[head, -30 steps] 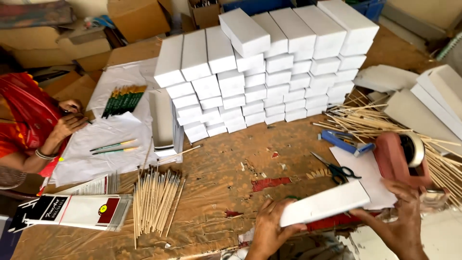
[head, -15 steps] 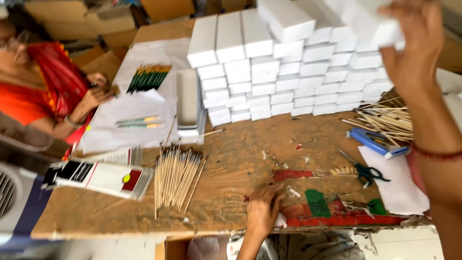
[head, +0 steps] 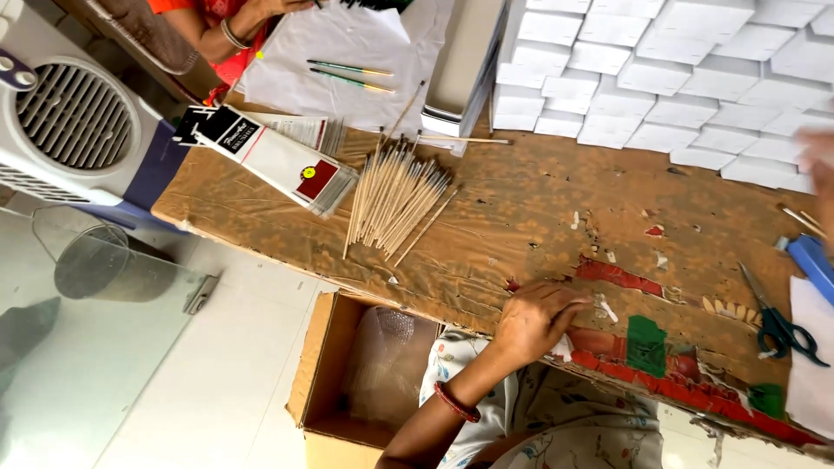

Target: The person wraps a bunch of small brushes in bubble wrap, places them inside a white cardboard box, and then uses a piece of white card to organize or count a large bundle of thin wooden sticks.

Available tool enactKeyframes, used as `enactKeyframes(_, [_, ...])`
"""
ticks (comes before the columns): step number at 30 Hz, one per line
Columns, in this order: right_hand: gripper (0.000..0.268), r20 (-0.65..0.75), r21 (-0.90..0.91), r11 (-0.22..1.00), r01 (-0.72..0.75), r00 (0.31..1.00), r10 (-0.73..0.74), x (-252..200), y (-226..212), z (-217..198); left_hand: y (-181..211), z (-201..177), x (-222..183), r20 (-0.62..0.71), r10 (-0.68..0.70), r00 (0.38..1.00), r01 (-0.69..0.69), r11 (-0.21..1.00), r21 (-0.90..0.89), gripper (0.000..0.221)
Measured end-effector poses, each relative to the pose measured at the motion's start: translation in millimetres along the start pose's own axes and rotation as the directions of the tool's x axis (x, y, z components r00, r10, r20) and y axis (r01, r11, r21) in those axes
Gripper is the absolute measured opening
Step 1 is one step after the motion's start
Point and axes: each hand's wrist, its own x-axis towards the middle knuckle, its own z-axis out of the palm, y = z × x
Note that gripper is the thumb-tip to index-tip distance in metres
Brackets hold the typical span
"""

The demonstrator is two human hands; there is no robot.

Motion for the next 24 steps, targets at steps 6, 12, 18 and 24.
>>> enactKeyframes(6, [0.050, 0.082, 0.808, 0.488, 0.329, 0.758, -0.647, -144.6, -206.5, -39.8, 3.1, 3.9, 4.6, 0.086, -0.009, 0.996, 0.008, 1.000, 0.017, 0.013])
enactKeyframes(12, [0.060, -0.015, 0.956, 0.133, 0.263, 0.492, -0.870, -229.6, -179.7, -16.4, 2.1, 6.0, -3.5, 0.133, -0.003, 0.991, -0.017, 0.989, 0.144, 0.013])
enactKeyframes(18, [0.050, -0.459, 0.708, 0.379, 0.595, 0.797, -0.393, -278.6, -139.5, -55.8, -41.2, 0.9, -16.6, 0.079, 0.105, 0.991, -0.118, 0.976, 0.183, 0.022])
enactKeyframes(24, [0.041, -0.676, 0.589, 0.575, 0.567, 0.736, -0.034, -380.4, -59.0, -72.3, -93.2, -77.2, 12.6, -0.047, -0.047, 0.998, 0.065, 0.496, 0.866, 0.095])
